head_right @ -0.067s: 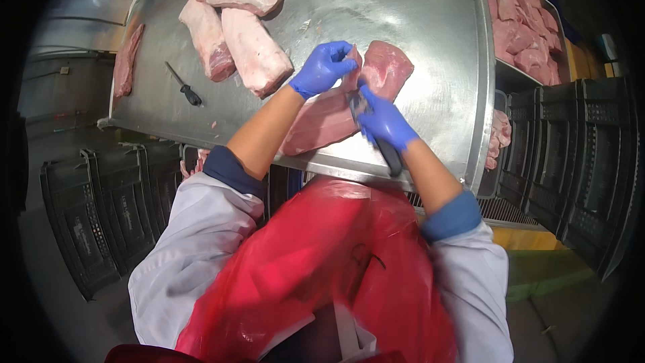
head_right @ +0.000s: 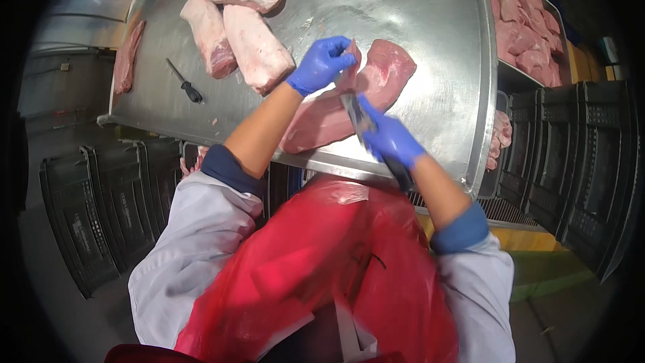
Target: The person trims fat and connective tissue from large cuts of pork using a boning knife. They repeatedly position each cut on a stainless steel table, slice away excess fat, and place the trimmed meat into a metal tray. The person also discards trimmed fat into a separate bin.
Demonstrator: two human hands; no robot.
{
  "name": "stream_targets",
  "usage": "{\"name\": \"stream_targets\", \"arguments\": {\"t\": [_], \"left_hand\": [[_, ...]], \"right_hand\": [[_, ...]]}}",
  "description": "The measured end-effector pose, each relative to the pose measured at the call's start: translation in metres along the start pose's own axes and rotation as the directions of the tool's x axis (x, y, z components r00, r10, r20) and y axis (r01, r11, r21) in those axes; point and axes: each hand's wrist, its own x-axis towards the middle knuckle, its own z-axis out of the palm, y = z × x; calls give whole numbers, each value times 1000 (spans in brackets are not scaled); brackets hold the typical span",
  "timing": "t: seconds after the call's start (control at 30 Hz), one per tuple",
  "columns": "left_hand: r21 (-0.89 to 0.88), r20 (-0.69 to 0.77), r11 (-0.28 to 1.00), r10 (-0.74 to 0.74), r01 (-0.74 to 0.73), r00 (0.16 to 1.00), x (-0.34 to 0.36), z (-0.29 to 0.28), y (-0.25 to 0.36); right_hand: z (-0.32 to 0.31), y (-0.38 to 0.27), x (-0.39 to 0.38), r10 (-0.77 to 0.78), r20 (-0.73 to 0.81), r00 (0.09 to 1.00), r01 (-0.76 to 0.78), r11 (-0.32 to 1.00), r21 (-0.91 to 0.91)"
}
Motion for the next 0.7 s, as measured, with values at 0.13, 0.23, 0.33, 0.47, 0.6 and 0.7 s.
{"name": "stream_targets", "arguments": {"t": [0.13, 0.23, 0.33, 0.47, 0.6, 0.7], "left_hand": [[-107, 33, 994, 22, -18, 999, -37, -15, 59], [-121, 28, 986, 123, -119, 992, -45, -16, 80], [-67, -118, 981, 174, -182, 978, -63, -42, 104], [-40, -278, 970, 220, -240, 935, -105, -60, 153], [-78, -425, 905, 349, -418, 835, -134, -86, 185], [253, -494, 891, 453, -376, 742, -206, -156, 192]], "right_hand": [[24, 27, -12, -218, -2, 976, 208, 937, -282], [39, -23, 20, -18, 28, 999, 20, 996, -90], [49, -8, 3, -60, 164, 985, 65, 998, -22], [62, -23, -41, -71, 276, 958, 127, 973, -193], [115, -51, 36, -94, 302, 949, 187, 937, -296], [119, -46, 29, -110, 384, 917, 241, 918, -314]]}}
